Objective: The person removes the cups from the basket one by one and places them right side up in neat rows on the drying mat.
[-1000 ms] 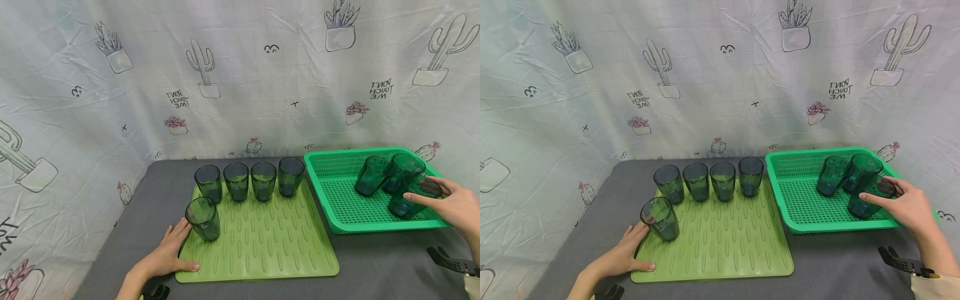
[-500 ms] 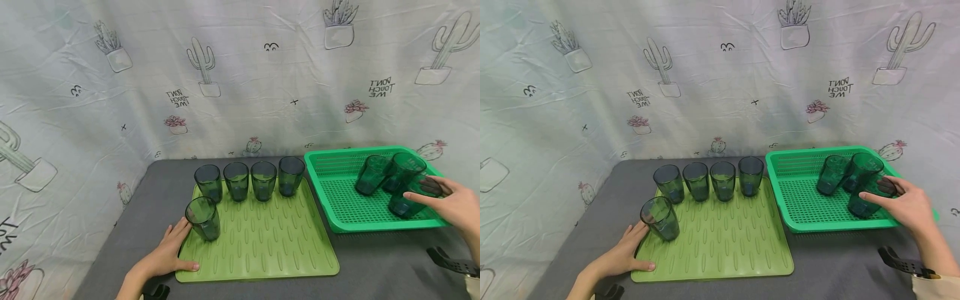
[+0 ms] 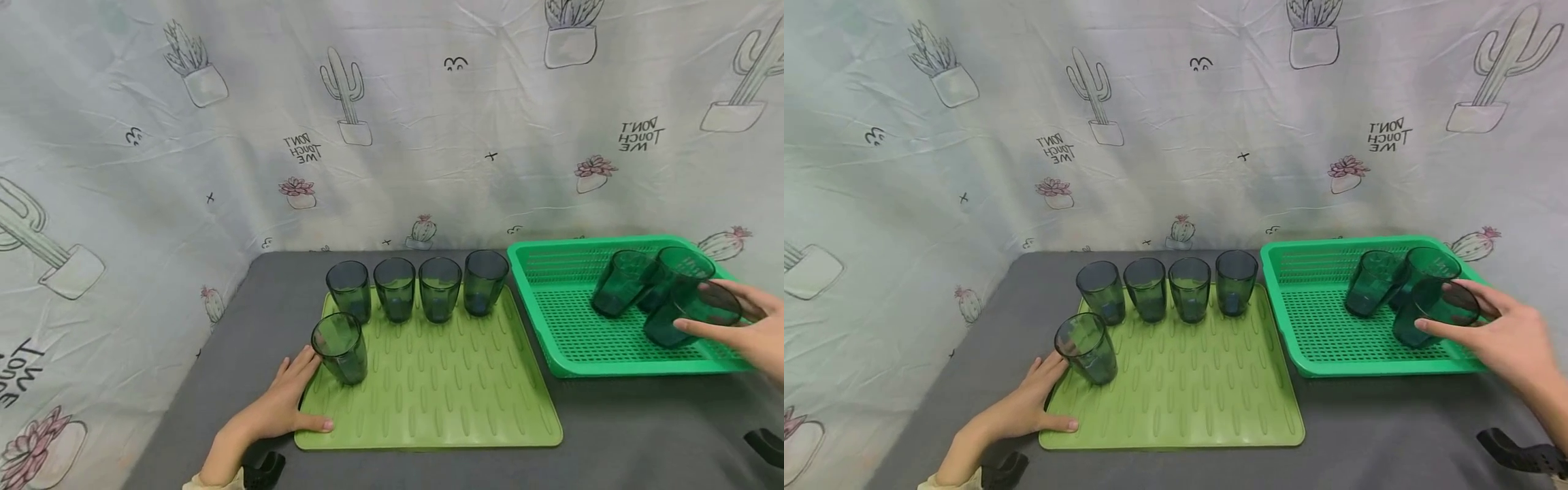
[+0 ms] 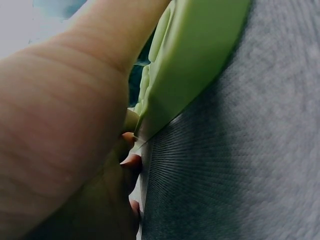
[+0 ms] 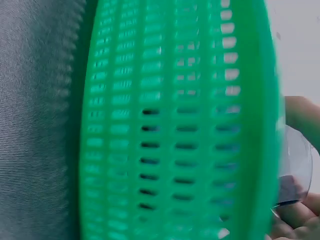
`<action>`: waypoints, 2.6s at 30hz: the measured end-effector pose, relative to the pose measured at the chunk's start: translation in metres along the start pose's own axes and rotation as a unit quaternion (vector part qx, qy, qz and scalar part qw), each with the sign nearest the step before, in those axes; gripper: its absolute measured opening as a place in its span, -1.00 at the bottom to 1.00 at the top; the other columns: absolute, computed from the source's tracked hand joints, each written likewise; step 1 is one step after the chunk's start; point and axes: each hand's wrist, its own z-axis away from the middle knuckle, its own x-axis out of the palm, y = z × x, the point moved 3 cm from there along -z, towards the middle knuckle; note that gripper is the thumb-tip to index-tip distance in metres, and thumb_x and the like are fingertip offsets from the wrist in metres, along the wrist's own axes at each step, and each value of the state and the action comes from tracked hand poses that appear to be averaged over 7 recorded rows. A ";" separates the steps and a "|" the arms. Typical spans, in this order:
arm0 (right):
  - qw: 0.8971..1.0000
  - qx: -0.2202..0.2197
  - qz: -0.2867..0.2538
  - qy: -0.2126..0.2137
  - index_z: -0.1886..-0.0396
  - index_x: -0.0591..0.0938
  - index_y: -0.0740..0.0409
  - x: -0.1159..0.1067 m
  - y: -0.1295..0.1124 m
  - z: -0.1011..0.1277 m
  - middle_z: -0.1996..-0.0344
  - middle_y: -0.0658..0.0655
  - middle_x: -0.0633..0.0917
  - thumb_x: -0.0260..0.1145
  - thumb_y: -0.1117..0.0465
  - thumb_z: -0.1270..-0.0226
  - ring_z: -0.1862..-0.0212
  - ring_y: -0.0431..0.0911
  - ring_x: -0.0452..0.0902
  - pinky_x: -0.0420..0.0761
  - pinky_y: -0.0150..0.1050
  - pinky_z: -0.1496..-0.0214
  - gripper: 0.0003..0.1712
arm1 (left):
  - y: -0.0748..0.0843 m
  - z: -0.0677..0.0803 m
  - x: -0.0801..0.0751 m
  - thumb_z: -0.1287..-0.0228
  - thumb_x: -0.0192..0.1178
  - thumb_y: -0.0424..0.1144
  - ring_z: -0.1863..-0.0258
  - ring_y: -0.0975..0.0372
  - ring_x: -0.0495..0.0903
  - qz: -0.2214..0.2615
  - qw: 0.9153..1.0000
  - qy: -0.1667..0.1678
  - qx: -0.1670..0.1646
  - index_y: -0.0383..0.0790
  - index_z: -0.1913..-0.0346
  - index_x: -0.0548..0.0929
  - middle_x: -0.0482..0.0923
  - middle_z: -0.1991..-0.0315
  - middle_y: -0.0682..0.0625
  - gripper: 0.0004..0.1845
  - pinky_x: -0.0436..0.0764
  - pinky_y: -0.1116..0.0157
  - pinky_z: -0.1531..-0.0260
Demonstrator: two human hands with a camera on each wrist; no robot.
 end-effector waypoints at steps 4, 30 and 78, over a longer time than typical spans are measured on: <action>0.999 -0.025 -0.043 0.006 -0.51 0.27 -0.19 0.002 -0.026 0.004 -0.13 -0.39 0.42 0.48 0.28 -0.23 -0.02 -0.51 0.33 0.28 -0.69 0.05 -0.08 | -0.002 0.002 -0.003 0.03 0.43 0.30 -0.50 -0.16 -0.29 0.004 1.000 0.004 -0.005 -0.48 -0.51 0.03 -0.26 -0.53 -0.36 0.28 -0.38 -0.22 -0.34; 0.992 -0.081 -0.090 0.039 -0.35 0.53 -0.01 0.048 -0.119 0.022 -0.04 -0.19 0.67 0.66 0.39 0.13 0.06 -0.42 0.58 0.45 -0.65 0.13 -0.06 | -0.001 -0.003 0.001 0.00 0.42 0.29 -0.50 -0.14 -0.29 0.008 1.000 -0.001 0.002 -0.48 -0.51 0.02 -0.26 -0.53 -0.35 0.27 -0.37 -0.23 -0.33; 0.941 -0.135 -0.198 -0.238 -0.30 0.56 -0.05 0.264 -0.248 0.049 -0.03 -0.20 0.67 0.70 -0.11 0.22 -0.13 -0.22 0.52 0.58 -0.04 -0.02 -0.03 | -0.001 0.002 0.004 0.01 0.40 0.33 -0.50 -0.12 -0.29 0.003 1.000 0.006 0.010 -0.46 -0.52 0.02 -0.27 -0.54 -0.32 0.28 -0.36 -0.22 -0.34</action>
